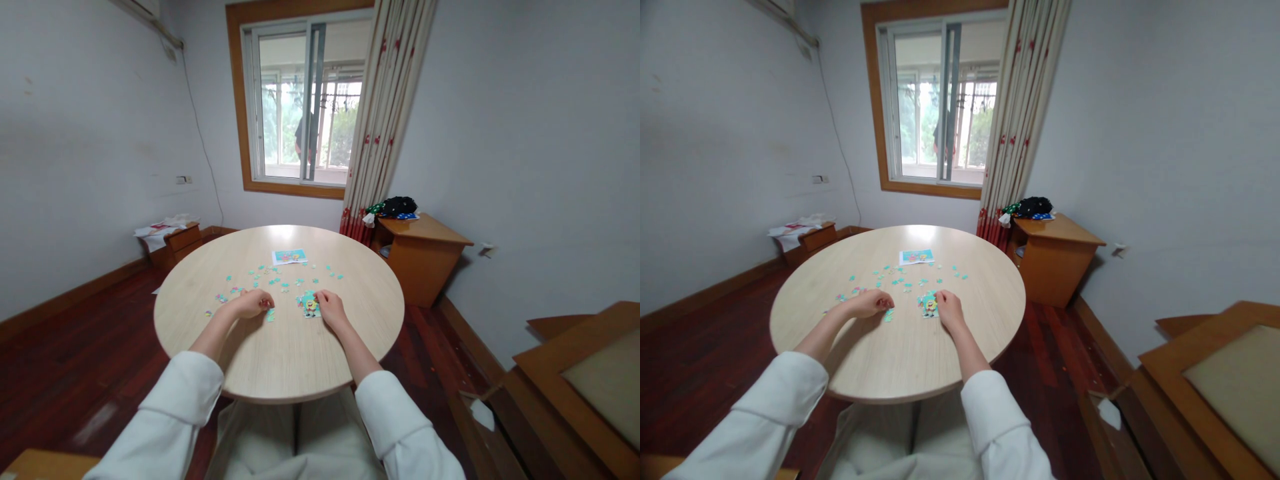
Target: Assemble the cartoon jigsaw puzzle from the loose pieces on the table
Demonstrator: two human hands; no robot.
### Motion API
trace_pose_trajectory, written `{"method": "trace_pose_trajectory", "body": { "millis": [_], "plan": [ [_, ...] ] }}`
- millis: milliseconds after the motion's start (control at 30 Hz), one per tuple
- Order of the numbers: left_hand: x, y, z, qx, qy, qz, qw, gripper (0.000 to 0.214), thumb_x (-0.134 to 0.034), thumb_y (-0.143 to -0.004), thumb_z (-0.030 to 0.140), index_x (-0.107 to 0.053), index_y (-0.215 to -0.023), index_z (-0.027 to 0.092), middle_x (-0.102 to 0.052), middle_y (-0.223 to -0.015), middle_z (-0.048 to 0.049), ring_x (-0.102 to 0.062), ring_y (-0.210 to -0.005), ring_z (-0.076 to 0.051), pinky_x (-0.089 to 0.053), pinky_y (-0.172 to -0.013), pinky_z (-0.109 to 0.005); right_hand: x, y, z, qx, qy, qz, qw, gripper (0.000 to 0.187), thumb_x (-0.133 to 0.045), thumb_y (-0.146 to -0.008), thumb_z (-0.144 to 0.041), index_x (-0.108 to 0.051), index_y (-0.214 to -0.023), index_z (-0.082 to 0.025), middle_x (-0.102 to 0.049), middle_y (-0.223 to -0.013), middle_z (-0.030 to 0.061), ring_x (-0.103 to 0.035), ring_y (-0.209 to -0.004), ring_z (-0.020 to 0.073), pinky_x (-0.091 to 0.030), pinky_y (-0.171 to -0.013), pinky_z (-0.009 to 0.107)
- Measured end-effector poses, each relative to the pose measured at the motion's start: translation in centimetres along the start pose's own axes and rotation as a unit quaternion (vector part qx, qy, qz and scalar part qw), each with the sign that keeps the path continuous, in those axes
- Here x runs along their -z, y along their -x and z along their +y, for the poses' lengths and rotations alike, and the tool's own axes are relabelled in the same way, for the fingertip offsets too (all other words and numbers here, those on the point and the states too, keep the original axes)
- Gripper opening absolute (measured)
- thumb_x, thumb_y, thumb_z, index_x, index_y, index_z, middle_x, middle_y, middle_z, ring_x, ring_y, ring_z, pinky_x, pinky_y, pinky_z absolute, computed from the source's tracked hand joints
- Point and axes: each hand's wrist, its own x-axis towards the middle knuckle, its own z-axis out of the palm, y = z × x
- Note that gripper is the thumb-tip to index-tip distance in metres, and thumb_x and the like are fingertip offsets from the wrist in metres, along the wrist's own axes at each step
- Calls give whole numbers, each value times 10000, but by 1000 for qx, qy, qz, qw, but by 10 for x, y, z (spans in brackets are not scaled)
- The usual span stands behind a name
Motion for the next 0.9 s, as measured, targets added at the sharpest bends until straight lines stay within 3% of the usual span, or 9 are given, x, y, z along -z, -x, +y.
{"method": "trace_pose_trajectory", "body": {
  "millis": [200, 533, 767, 900],
  "plan": [
    [0, -5, -1, -31, -61, -56, 996, 377, -550, -651, 102, -710, -956, 254, -698, -840, -1, -606, -777, -170, -408, -809, -296, 0, 0, 0, 0, 1, -1, 1000, 344, -407, -856, -274, -731, -833, -161, -722, -822, 55, -628, -809, 171, -431, -734, 244],
    [-4, -8, -4, -39, -67, -68, 995, 300, -535, -642, 122, -665, -899, 210, -659, -816, -2, -560, -717, -154, -386, -626, -235, 0, 1, 1, 2, -1, 1, 1000, 334, -407, -856, -262, -727, -829, -167, -724, -824, 51, -631, -804, 167, -438, -728, 243],
    [-6, -6, -1, -56, -38, -27, 997, 255, -537, -614, 132, -652, -833, 194, -654, -840, -37, -573, -768, -173, -436, -677, -251, 0, -1, 2, 5, -1, 1, 1000, 330, -412, -854, -264, -729, -832, -176, -729, -838, 46, -635, -814, 165, -445, -748, 248],
    [-5, -3, 3, -33, -4, -47, 998, 256, -528, -609, 116, -630, -835, 183, -643, -791, -18, -569, -708, -149, -430, -635, -232, -1, -2, 3, 6, 3, 4, 1000, 336, -409, -852, -264, -731, -833, -172, -729, -842, 51, -635, -819, 168, -442, -750, 249]
  ]
}}
